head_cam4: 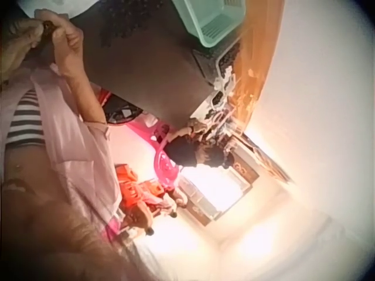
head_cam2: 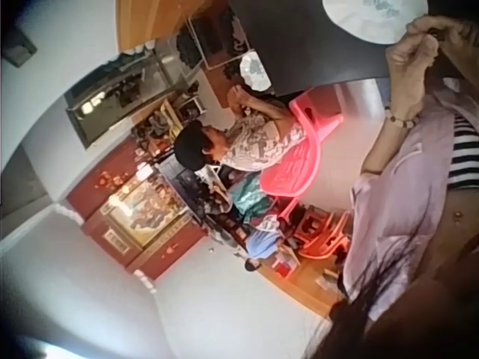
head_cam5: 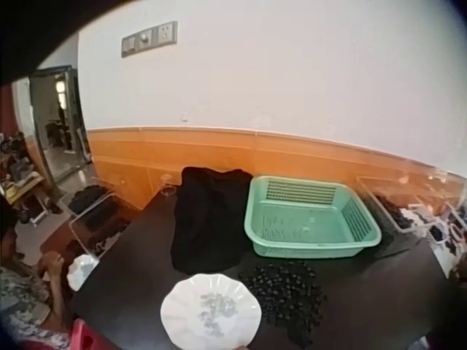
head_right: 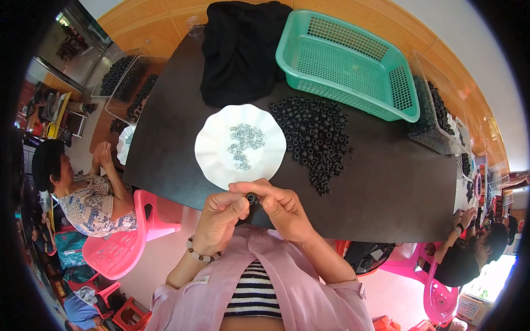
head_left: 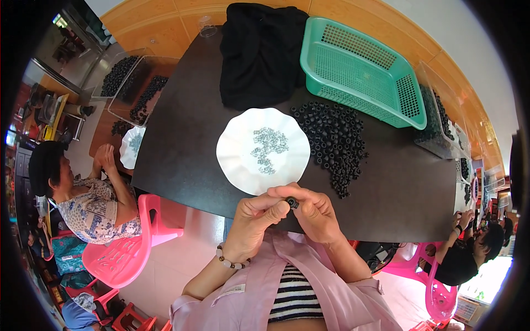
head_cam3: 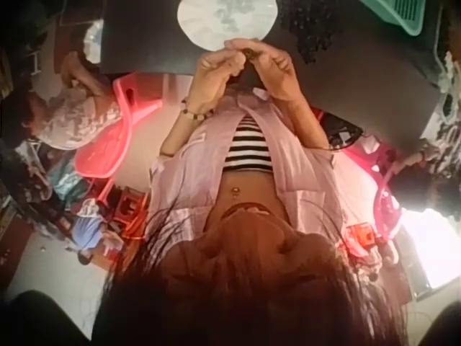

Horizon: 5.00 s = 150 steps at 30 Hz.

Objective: Assembling small black plastic components by inserting small metal rings into them.

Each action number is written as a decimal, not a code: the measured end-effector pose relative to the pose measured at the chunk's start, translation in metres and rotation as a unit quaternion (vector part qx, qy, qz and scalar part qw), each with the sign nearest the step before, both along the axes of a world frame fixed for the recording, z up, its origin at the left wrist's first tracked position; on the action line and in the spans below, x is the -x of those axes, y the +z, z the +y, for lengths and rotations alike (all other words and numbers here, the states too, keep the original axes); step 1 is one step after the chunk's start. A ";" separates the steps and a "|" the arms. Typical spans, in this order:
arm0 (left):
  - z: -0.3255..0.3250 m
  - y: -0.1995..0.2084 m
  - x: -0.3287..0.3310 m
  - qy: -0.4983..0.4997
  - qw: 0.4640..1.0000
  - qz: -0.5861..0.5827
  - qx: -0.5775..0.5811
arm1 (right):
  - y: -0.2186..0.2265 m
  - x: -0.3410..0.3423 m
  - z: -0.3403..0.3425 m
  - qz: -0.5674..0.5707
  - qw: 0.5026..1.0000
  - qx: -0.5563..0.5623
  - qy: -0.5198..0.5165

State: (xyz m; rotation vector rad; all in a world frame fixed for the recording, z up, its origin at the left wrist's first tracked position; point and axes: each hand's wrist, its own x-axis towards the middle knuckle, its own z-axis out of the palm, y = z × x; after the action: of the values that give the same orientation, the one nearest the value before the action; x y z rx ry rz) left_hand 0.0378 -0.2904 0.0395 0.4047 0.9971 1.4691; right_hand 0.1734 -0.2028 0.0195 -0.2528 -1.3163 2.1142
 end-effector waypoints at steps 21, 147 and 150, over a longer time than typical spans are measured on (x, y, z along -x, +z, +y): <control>-0.001 -0.016 -0.002 -0.036 0.999 -0.020 0.008 | 0.001 -0.013 0.007 -0.039 0.999 -0.022 -0.011; -0.002 -0.021 -0.008 -0.110 0.983 -0.131 0.073 | 0.014 -0.117 0.069 -0.460 0.724 -0.391 -0.334; -0.001 -0.021 -0.005 -0.114 0.984 -0.116 0.075 | 0.029 -0.091 0.065 -0.441 0.758 -0.390 -0.280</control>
State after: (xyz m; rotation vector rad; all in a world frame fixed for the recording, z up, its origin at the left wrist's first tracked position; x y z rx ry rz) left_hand 0.0429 -0.2917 0.0186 0.2230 0.8385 1.1963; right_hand 0.2642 -0.1377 0.0485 -1.1895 -2.1540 0.7595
